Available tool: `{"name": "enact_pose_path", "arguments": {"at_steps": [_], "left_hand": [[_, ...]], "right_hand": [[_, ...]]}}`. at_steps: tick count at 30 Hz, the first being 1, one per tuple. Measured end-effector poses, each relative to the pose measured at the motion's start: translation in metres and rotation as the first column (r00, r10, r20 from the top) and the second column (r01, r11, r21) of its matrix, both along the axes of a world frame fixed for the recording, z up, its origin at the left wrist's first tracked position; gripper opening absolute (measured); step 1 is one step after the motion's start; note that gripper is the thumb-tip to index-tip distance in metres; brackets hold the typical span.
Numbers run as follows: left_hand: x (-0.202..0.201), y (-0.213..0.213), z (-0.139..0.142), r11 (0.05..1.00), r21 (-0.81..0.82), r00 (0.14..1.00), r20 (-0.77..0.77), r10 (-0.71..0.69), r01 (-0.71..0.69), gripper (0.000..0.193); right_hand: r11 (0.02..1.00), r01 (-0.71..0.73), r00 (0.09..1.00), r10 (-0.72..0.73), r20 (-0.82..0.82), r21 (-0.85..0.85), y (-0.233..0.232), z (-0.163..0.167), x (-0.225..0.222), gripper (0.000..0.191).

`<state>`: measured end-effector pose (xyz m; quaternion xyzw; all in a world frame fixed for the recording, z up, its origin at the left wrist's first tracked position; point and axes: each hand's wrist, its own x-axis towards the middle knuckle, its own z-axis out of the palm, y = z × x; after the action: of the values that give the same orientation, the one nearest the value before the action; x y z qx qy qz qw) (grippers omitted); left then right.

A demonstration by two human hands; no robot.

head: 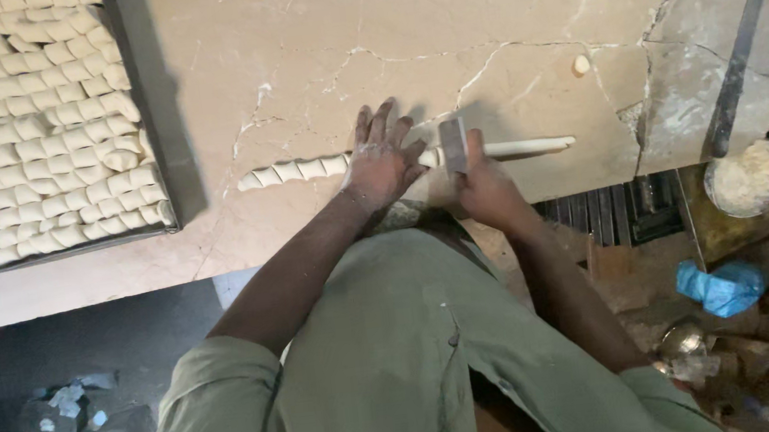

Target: The person rolls a long rope of dough on the floured table with both hands, then uses a metal dough scraper to cut the rope into small equal pieces. They gather the cut pieces and arrange them in rows in a baking tray, repeating the cycle with additional dough ropes.

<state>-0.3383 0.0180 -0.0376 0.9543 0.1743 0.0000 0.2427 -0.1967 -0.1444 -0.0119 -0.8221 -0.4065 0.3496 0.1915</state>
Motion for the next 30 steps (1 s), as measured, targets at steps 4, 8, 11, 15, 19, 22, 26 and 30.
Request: {"name": "enact_pose_path", "arguments": {"at_steps": [4,8,11,15,19,22,26,30], "left_hand": [[0.014,-0.009,-0.001,1.000,0.027,1.000,-0.030,-0.001,0.002,0.063],[0.029,-0.018,-0.001,0.998,0.035,0.996,-0.074,-0.053,0.056,0.045],[0.044,-0.026,0.000,0.999,0.003,0.995,-0.088,-0.043,0.043,0.047],[0.061,-0.039,0.000,0.998,-0.034,0.992,-0.117,-0.050,0.046,0.044],[0.080,-0.051,-0.003,1.000,0.011,0.999,-0.033,-0.020,0.021,0.061],[0.093,-0.059,-0.005,0.995,0.013,0.994,-0.056,-0.096,0.097,0.039],[0.108,-0.070,-0.006,0.998,-0.006,0.995,-0.080,-0.057,0.056,0.039],[0.126,-0.082,-0.006,0.996,-0.023,0.996,-0.032,-0.089,0.088,0.035]], "right_hand": [[1.000,0.010,0.996,-0.010,0.084,0.002,-0.017,-0.012,0.017,0.071],[0.995,-0.013,0.999,0.016,-0.035,0.104,-0.024,-0.013,0.033,0.047],[0.997,0.063,0.998,-0.062,-0.024,0.045,-0.028,-0.007,0.045,0.049],[0.997,0.073,0.995,-0.073,-0.067,-0.007,-0.036,0.002,0.060,0.050],[0.994,-0.061,0.991,0.071,0.113,-0.093,-0.046,0.008,0.075,0.071],[0.999,0.048,0.990,-0.050,-0.128,-0.025,-0.051,0.011,0.085,0.052],[0.991,0.130,0.991,-0.131,-0.029,-0.015,-0.062,0.008,0.098,0.052],[0.998,0.064,0.997,-0.064,-0.038,-0.004,-0.080,0.004,0.118,0.053]]}}
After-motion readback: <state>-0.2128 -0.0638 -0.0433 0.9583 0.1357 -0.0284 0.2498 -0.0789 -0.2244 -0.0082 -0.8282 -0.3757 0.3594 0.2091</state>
